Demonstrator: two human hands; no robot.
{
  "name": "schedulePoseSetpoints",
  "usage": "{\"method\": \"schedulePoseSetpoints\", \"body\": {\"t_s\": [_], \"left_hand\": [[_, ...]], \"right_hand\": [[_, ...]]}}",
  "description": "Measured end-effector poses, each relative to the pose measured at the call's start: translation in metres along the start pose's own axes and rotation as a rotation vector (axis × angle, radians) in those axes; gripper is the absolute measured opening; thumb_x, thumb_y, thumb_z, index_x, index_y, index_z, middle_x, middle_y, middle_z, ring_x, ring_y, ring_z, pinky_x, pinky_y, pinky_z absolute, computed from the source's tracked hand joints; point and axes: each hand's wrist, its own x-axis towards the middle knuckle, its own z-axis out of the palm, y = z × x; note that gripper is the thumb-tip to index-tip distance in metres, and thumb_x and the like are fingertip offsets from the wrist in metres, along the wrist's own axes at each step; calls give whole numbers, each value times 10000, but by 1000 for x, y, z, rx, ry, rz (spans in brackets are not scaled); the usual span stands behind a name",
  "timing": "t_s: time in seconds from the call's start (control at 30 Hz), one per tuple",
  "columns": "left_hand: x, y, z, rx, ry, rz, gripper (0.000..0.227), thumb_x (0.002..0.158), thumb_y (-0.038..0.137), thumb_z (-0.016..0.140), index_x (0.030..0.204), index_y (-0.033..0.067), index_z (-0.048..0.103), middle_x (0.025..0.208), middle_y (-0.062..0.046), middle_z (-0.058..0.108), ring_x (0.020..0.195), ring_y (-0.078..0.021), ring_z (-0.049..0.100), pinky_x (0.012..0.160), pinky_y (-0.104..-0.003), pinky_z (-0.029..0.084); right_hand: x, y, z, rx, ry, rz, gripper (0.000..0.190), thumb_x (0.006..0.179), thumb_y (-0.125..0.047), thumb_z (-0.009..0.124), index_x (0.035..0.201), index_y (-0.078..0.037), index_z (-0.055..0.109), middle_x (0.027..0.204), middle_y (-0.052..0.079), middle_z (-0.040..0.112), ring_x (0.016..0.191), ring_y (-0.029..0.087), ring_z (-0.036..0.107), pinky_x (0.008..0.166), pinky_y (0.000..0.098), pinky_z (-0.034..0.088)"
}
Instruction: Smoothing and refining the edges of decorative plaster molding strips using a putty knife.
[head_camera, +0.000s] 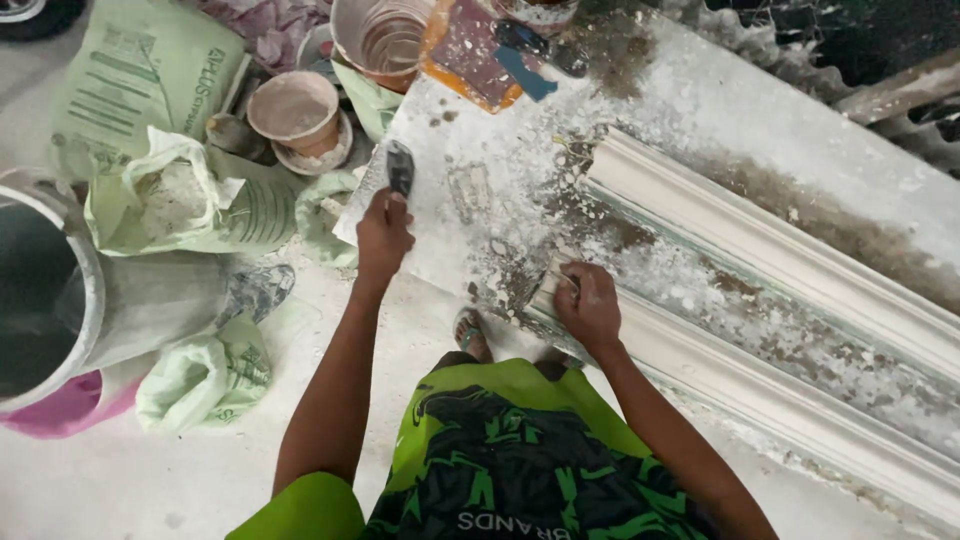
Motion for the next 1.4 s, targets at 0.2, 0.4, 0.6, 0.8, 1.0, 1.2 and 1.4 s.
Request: {"method": "schedulePoseSetpoints", "body": {"t_s": [0.2,0.4,0.6,0.8,1.0,1.2,1.4], "left_hand": [[78,-35,-18,-581,163,46,399,1043,175,417,1434,148,496,836,-32,618,693,-161,722,447,-368,574],[109,-98,31,-940,92,-210,154,1079,172,418,1080,114,560,679,-90,489,461,-194,474,378,-354,447],[9,-4,17,-624,-4,-455,229,1056,246,349,1166,172,537,651,-88,539,450,-247,528,351,-381,414],[23,-58,-10,448,303,255,514,1020,174,585,1452,-43,411,840,-228,671,744,-434,679,636,-517,516],[11,-17,-16,1018,376,-55,230,995,146,550,1143,-9,633,1206,-244,664,785,-341,748,636,-430,619],[-41,10,38,1283,209,49,473,895,196,589,1244,-123,579,1185,-330,661,683,-292,762,471,-364,627],[-5,56,-6,750,69,186,237,1062,206,506,1097,12,638,893,-234,729,787,-439,729,668,-558,583]], "right_hand": [[0,4,4,-9,21,-51,176,940,-128,660,1110,-86,654,1133,141,668,1027,352,626,897,459,514],[3,-1,2,-9,3,-59,169,941,-112,658,1105,-75,650,1130,144,668,1018,350,617,886,456,512],[0,1,3,-28,-14,-38,158,947,-121,662,1099,-79,659,1110,154,654,999,348,617,857,456,519],[0,-2,0,-71,-25,-54,170,964,-137,664,1125,-85,658,1134,157,655,984,347,615,863,466,513],[-2,9,6,-83,-3,-73,204,944,-125,665,1144,-84,655,1135,146,660,1040,360,627,914,469,513],[-2,5,5,2,-17,-3,175,965,-108,650,1135,-69,655,1140,155,658,1022,350,635,853,432,532],[-2,5,4,-41,11,-66,155,952,-97,666,1101,-54,659,1104,141,658,1010,346,628,881,453,517]]}}
